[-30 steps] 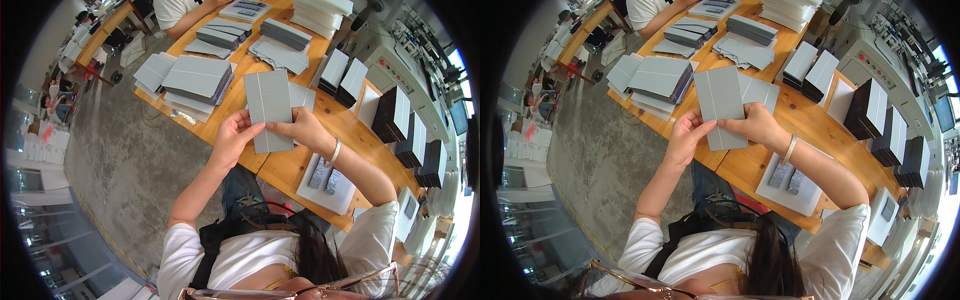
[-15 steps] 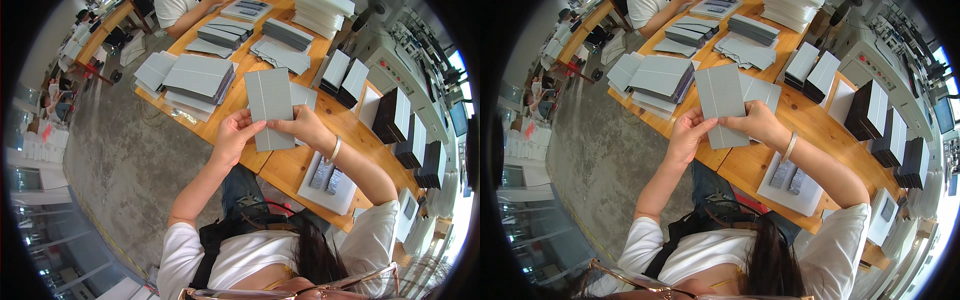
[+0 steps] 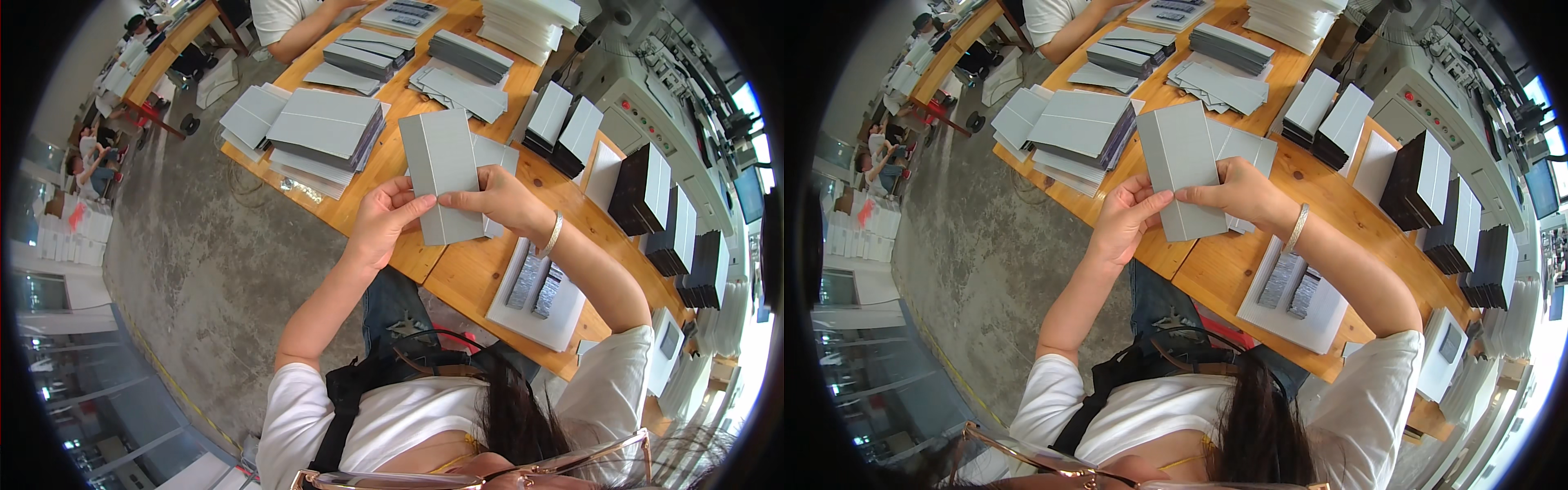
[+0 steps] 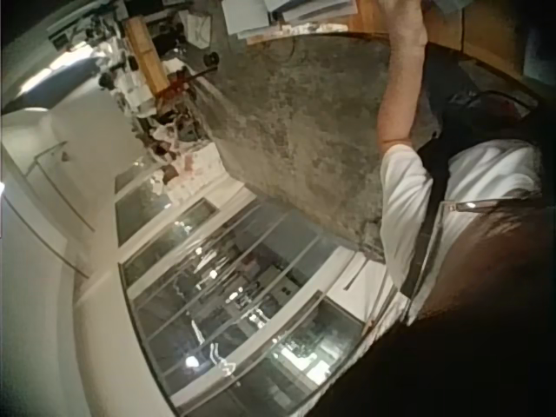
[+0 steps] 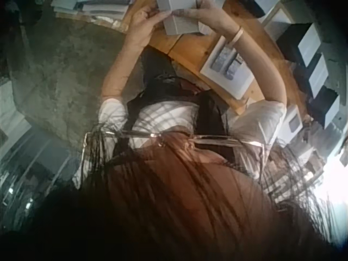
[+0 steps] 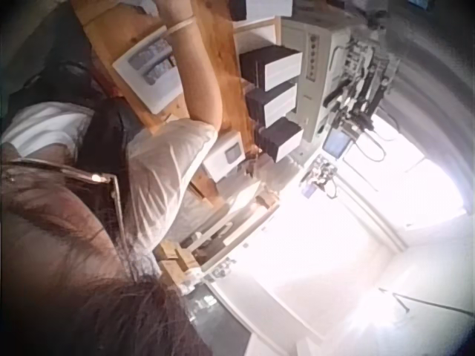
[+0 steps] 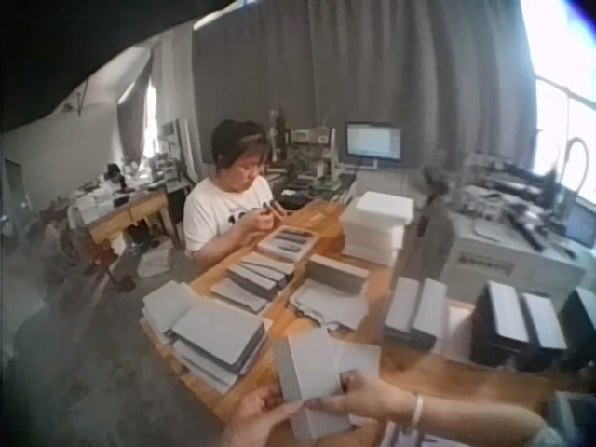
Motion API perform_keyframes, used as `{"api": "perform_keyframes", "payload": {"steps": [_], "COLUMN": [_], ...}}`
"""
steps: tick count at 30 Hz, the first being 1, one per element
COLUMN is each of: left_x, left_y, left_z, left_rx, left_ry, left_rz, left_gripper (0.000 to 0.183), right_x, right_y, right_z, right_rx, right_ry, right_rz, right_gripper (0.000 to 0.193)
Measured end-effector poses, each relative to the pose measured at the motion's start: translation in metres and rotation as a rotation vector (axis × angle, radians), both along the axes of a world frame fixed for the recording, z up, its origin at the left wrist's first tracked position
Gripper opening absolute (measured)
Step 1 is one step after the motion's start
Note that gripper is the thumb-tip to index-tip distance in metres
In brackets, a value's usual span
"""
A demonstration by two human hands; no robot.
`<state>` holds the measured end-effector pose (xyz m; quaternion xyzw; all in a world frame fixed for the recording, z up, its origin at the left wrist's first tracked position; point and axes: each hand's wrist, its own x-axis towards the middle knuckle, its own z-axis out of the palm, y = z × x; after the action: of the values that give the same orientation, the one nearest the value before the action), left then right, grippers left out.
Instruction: Assembling small hinges and components onto electronic device covers at a factory workbench.
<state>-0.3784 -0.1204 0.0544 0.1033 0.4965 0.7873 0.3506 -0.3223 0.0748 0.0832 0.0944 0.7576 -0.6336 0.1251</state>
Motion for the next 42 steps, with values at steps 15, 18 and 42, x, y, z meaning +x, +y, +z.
{"api": "perform_keyframes", "payload": {"steps": [15, 18, 42], "left_x": [-0.026, -0.027, -0.034], "left_y": [-0.014, -0.008, 0.004], "left_z": [-0.005, -0.008, -0.007], "left_rx": [-0.337, -0.349, -0.35], "left_ry": [0.404, 0.482, 0.514], "left_rz": [0.062, 0.074, 0.072], "left_gripper": [0.026, 0.03, 0.04], "right_x": [-0.104, -0.132, -0.172], "right_y": [0.084, 0.09, 0.111], "right_z": [0.028, 0.012, -0.026], "right_rx": [0.964, 0.994, 1.388], "right_ry": [0.457, 0.394, 0.395], "right_rz": [-0.109, -0.116, -0.053], "right_gripper": [0.061, 0.061, 0.043]}}
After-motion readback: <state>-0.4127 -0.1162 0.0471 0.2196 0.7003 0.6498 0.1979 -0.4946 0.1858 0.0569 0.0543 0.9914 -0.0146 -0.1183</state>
